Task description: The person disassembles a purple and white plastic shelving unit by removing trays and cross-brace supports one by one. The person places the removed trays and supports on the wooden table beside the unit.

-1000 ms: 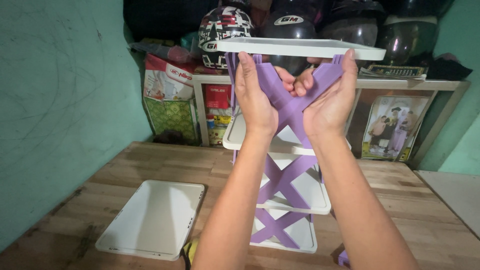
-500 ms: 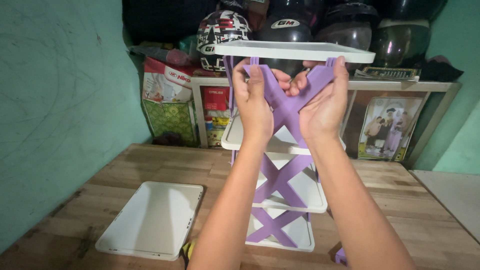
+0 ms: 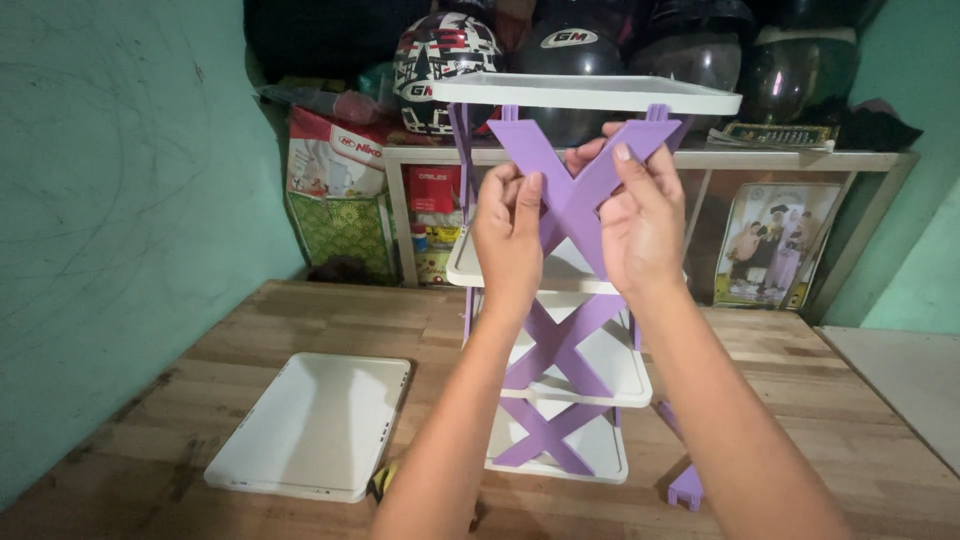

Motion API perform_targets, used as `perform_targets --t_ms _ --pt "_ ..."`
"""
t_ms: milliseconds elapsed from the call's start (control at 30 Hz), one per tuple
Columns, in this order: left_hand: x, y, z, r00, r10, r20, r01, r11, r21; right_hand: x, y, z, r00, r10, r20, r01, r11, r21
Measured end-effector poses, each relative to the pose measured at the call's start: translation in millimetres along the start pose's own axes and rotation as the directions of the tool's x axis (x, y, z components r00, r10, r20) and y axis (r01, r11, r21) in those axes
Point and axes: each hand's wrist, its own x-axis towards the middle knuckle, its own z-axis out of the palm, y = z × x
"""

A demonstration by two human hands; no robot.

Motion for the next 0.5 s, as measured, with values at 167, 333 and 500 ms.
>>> perform_targets --t_ms 167,333,500 --pt "-32 10 -12 0.999 -0.017 -0.036 0.033 0.848 0.529 -14 -2 -8 0.999 0.048 0.015 -0.044 0.979 -0.2" --pt "-53 24 -26 0.959 0.208 0.194 -0.284 0.657 0.698 -43 -7 -18 0.995 0.092 -0.034 -0.078 0.538 -0.839" --pt "-63 26 -28 0.936 0.219 0.277 -0.35 0.473 0.809 -78 -22 -31 0.974 -0.067 0.218 0.216 -0.049 -0.975"
